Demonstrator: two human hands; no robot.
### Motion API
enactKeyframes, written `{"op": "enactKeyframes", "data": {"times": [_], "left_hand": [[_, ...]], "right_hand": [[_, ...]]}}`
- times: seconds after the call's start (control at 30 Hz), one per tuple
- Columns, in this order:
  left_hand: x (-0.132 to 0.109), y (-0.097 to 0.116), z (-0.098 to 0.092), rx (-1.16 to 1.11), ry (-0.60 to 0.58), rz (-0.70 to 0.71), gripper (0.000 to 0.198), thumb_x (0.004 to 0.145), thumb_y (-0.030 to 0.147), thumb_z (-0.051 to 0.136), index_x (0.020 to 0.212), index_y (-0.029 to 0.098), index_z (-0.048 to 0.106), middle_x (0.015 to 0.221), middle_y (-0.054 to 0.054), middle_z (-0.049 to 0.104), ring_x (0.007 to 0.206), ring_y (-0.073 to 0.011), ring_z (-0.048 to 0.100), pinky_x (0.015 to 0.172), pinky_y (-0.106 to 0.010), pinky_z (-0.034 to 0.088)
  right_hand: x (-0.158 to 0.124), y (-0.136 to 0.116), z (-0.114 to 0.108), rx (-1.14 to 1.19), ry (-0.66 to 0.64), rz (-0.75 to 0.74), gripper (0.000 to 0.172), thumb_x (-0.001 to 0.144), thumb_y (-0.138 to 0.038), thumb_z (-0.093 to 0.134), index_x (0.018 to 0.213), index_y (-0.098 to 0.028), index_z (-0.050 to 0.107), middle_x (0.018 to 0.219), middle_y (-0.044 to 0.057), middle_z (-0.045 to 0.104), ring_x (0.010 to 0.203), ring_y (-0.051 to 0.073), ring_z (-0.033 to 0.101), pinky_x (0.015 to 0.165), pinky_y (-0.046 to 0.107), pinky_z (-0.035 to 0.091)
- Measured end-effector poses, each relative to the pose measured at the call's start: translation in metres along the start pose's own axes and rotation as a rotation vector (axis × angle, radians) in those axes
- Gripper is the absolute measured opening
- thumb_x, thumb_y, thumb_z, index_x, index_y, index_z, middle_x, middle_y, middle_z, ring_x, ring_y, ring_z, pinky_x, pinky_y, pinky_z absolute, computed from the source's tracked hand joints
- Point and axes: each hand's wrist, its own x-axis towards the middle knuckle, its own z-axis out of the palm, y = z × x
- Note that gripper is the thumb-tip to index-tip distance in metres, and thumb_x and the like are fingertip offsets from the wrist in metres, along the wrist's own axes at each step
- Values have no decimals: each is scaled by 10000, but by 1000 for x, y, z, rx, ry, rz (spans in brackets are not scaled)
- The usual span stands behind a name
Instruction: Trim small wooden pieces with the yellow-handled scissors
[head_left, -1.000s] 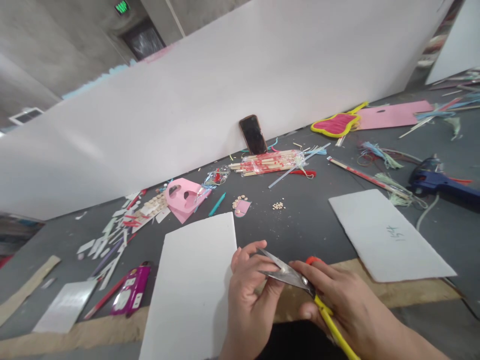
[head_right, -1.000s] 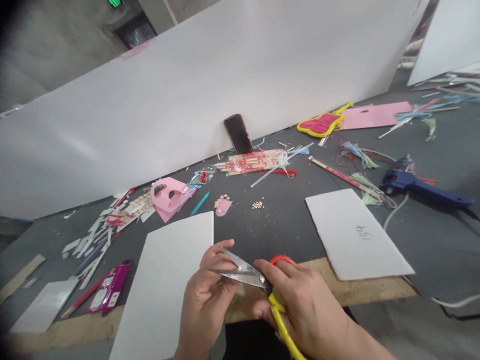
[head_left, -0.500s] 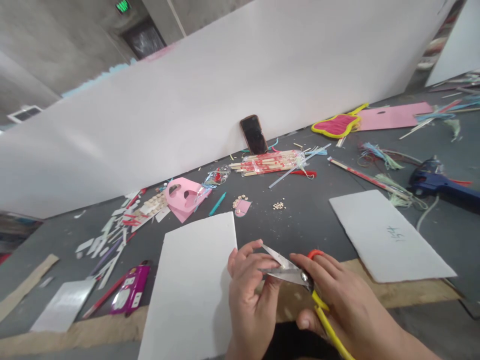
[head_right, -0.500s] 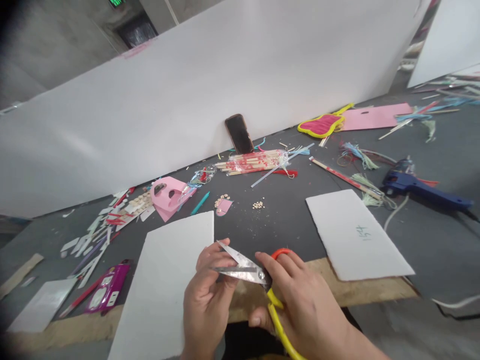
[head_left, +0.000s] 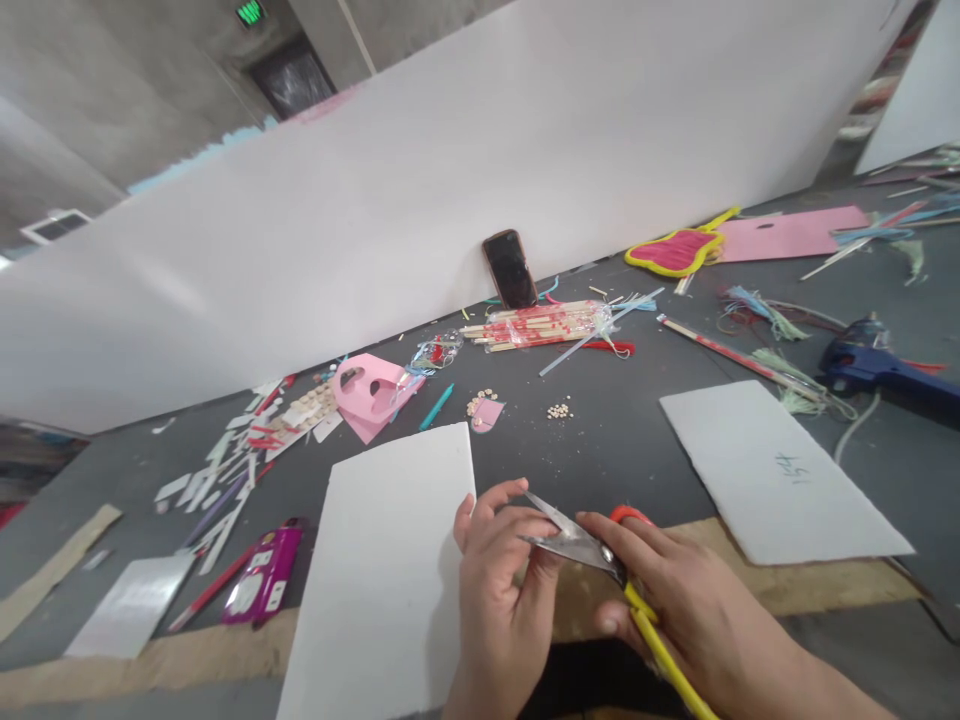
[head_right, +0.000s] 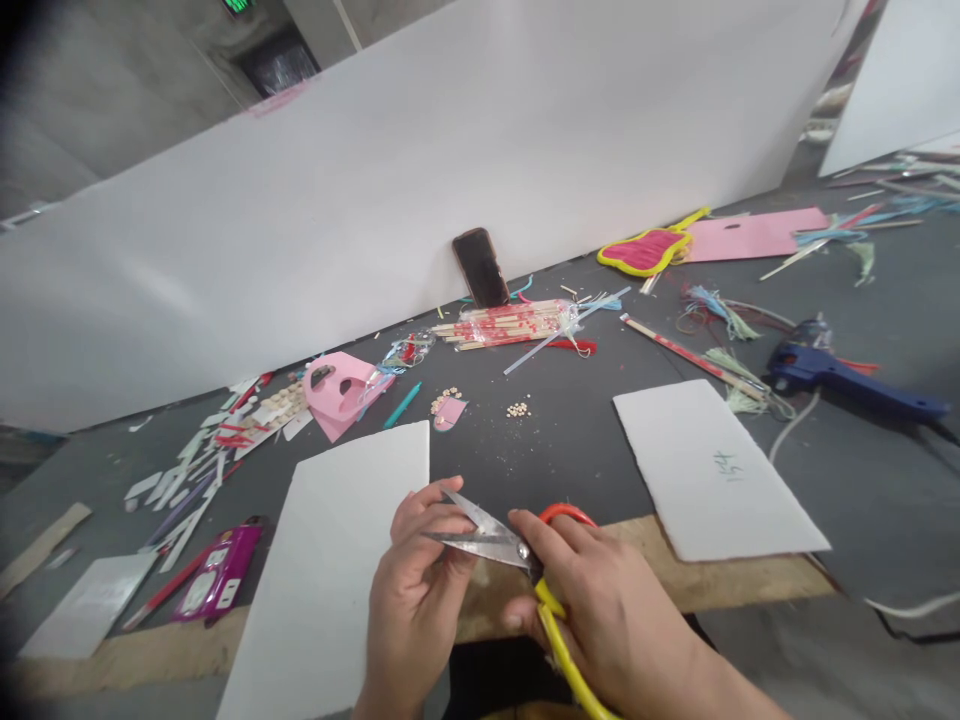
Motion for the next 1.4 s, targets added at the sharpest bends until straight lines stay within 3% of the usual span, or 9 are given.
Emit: {"op": "enactKeyframes", "data": {"times": [0.17, 0.33, 0.5, 0.67, 0.8, 0.97, 1.2, 1.4], "left_hand": [[0, 3, 1, 2, 3, -9, 141, 867, 185, 512, 776, 244, 603, 855, -14, 695, 1111, -265, 536, 996, -573, 299], [3, 6, 0, 16, 21, 16, 91, 851, 206, 544, 809, 243, 616, 894, -28, 698, 1116, -271, 538, 1018, -574, 259], [20, 13, -17, 78, 64, 148, 101, 821, 185, 592, 773, 262, 637, 843, 7, 706, 1093, -258, 556, 1051, -559, 209], [48, 18, -23, 73, 172, 208, 94, 811, 182, 594, 792, 249, 658, 857, -12, 704, 1057, -237, 572, 1010, -494, 332], [69, 8, -11, 86, 215, 112, 119, 824, 199, 583, 774, 237, 684, 872, -27, 714, 1015, -225, 604, 970, -461, 390], [91, -16, 7, -17, 189, 64, 140, 823, 197, 592, 728, 209, 694, 840, -43, 722, 948, -214, 636, 932, -421, 439], [97, -40, 32, -169, 182, 61, 93, 806, 179, 600, 745, 161, 668, 812, -68, 673, 877, -209, 627, 851, -375, 480], [92, -59, 42, -238, 87, 59, 63, 797, 161, 607, 787, 181, 667, 916, -89, 670, 1002, -234, 599, 883, -392, 459]], "right_hand": [[-1, 1, 1, 48, -28, 20, 367, 906, -417, 436, 1167, -173, 519, 801, 75, 667, 648, 196, 645, 568, 274, 502], [2, -1, -3, 53, -11, 42, 383, 910, -447, 427, 1171, -177, 499, 856, 89, 664, 685, 196, 649, 583, 270, 500], [16, -8, -29, -65, -59, -10, 424, 892, -458, 449, 1207, -178, 494, 895, 105, 673, 790, 238, 654, 632, 305, 510], [49, -4, -57, -187, -81, -88, 462, 899, -513, 425, 1178, -158, 517, 917, 118, 664, 785, 233, 648, 641, 316, 498], [79, 13, -61, -245, -143, -125, 455, 920, -512, 385, 1160, -146, 511, 940, 113, 647, 773, 223, 635, 623, 314, 475], [100, 43, -50, -302, -186, -124, 420, 908, -473, 438, 1169, -149, 500, 965, 109, 628, 831, 226, 616, 675, 325, 473], [101, 74, -38, -297, -163, -128, 657, 810, -611, 516, 1266, -142, 464, 1030, 138, 590, 975, 277, 564, 757, 379, 476], [97, 87, -30, -271, -202, -118, 772, 741, -714, 505, 1264, -145, 493, 998, 140, 606, 947, 299, 573, 741, 398, 480]]}}
